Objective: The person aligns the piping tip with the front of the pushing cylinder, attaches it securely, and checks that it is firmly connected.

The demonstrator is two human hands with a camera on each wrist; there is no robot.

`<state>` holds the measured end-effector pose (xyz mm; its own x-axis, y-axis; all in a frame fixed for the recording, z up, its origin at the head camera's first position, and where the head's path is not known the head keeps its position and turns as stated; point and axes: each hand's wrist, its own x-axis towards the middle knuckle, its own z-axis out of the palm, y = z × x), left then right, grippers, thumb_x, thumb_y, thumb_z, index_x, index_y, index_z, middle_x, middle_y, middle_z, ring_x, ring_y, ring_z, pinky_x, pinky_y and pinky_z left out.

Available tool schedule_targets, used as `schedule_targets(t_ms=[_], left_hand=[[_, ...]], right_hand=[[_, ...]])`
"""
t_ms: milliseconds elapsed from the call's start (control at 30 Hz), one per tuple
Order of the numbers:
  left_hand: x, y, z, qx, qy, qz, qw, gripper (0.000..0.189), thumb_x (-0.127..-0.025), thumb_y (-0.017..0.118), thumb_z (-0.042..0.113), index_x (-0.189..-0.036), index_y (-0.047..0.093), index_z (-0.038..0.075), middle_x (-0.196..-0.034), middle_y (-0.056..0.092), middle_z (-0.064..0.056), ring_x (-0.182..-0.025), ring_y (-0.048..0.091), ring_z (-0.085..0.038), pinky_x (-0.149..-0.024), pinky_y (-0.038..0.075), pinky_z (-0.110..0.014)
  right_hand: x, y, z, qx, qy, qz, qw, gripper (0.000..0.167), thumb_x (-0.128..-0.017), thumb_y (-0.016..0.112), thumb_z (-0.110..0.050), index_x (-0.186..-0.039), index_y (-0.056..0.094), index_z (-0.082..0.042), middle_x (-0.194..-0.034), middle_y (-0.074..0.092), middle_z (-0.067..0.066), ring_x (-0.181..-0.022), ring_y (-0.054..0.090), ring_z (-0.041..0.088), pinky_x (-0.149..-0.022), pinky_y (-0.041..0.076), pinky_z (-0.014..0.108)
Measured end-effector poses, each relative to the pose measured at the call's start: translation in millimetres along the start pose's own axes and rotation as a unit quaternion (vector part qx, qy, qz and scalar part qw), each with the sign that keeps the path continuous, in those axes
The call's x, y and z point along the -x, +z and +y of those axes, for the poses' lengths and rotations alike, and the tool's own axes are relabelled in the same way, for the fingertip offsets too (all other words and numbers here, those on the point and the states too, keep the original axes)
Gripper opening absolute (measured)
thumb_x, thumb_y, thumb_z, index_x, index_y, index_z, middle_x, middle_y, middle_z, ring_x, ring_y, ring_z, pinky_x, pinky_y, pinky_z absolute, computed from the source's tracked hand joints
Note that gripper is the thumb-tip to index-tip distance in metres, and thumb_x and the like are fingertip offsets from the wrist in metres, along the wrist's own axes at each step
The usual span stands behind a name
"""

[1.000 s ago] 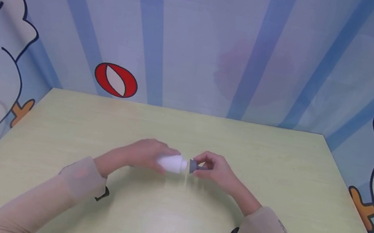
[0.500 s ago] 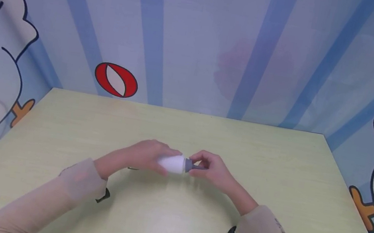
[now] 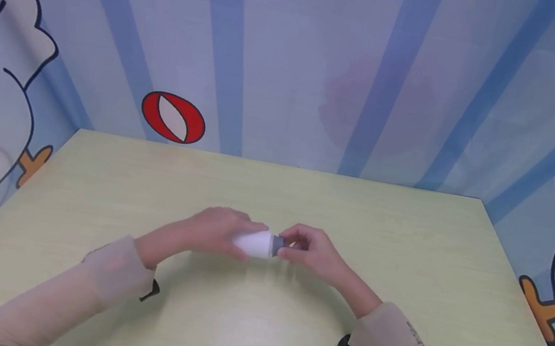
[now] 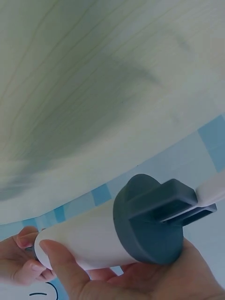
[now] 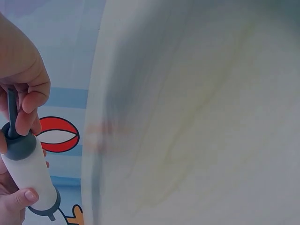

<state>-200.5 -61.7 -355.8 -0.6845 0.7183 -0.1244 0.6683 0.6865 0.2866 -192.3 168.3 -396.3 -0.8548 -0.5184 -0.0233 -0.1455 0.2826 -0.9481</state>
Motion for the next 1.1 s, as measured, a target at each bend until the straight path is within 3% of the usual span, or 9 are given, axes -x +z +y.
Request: schedule_targets(t_ms=[167, 333, 533, 667, 900, 1100], left_hand=[[1.3, -0.3, 1.5, -0.025, 0.004, 0.02, 0.9995, 0.055, -0.075, 0.068, 0.034, -0.125, 0.05, 0.024, -0.105, 0.061, -0.003, -0.085, 0.056, -0.014, -0.068, 0.046, -0.03], [1.5, 0.4, 1.2, -0.035, 0.007, 0.03, 0.9989, 0.056, -0.075, 0.068, 0.035, -0.126, 0.049, 0.024, -0.106, 0.061, -0.002, -0.086, 0.057, -0.014, -0.069, 0.046, -0.031], [2.1, 0.9, 0.3, -0.031, -0.001, 0.027, 0.9992, 0.057, -0.076, 0.067, 0.036, -0.128, 0.047, 0.025, -0.107, 0.06, -0.001, -0.087, 0.055, -0.014, -0.071, 0.046, -0.03], [2.8, 0.9, -0.2, -0.037, -0.002, 0.029, 0.9989, 0.057, -0.076, 0.067, 0.037, -0.128, 0.046, 0.026, -0.107, 0.06, -0.001, -0.087, 0.055, -0.014, -0.071, 0.046, -0.03], [4.9, 2.2, 1.3, -0.039, 0.009, 0.043, 0.9983, 0.056, -0.076, 0.067, 0.036, -0.127, 0.048, 0.024, -0.107, 0.06, -0.002, -0.086, 0.056, -0.015, -0.069, 0.046, -0.03], [6.4, 2.6, 2.3, -0.038, 0.012, 0.059, 0.9974, 0.056, -0.076, 0.067, 0.036, -0.127, 0.048, 0.024, -0.109, 0.06, -0.002, -0.088, 0.057, -0.015, -0.069, 0.047, -0.03]], right_hand=[[1.5, 0.1, -2.7, -0.011, 0.008, -0.006, 0.9999, 0.028, -0.086, 0.057, -0.015, -0.108, 0.053, 0.002, -0.083, 0.057, 0.008, -0.063, 0.054, 0.013, -0.06, 0.049, 0.032], [1.4, -0.7, -2.1, -0.015, -0.01, -0.016, 0.9997, 0.028, -0.09, 0.051, -0.017, -0.11, 0.05, 0.001, -0.075, 0.056, 0.018, -0.057, 0.054, 0.016, -0.058, 0.049, 0.036], [1.2, -3.0, -1.3, -0.041, -0.005, -0.038, 0.9984, 0.033, -0.085, 0.058, -0.015, -0.112, 0.046, -0.003, -0.084, 0.064, 0.002, -0.061, 0.057, 0.015, -0.062, 0.05, 0.04], [0.7, -2.9, -1.6, -0.052, -0.007, -0.047, 0.9975, 0.037, -0.081, 0.063, -0.011, -0.111, 0.044, -0.004, -0.086, 0.063, 0.003, -0.064, 0.057, 0.014, -0.064, 0.05, 0.042], [0.6, 0.0, -4.5, -0.023, -0.002, -0.002, 0.9997, 0.032, -0.077, 0.067, -0.014, -0.102, 0.054, 0.002, -0.092, 0.058, 0.002, -0.077, 0.057, 0.011, -0.066, 0.05, 0.026], [0.7, 0.4, -6.1, -0.048, 0.004, -0.002, 0.9988, 0.034, -0.08, 0.064, -0.013, -0.104, 0.051, 0.007, -0.086, 0.059, -0.001, -0.073, 0.058, 0.011, -0.068, 0.051, 0.028]])
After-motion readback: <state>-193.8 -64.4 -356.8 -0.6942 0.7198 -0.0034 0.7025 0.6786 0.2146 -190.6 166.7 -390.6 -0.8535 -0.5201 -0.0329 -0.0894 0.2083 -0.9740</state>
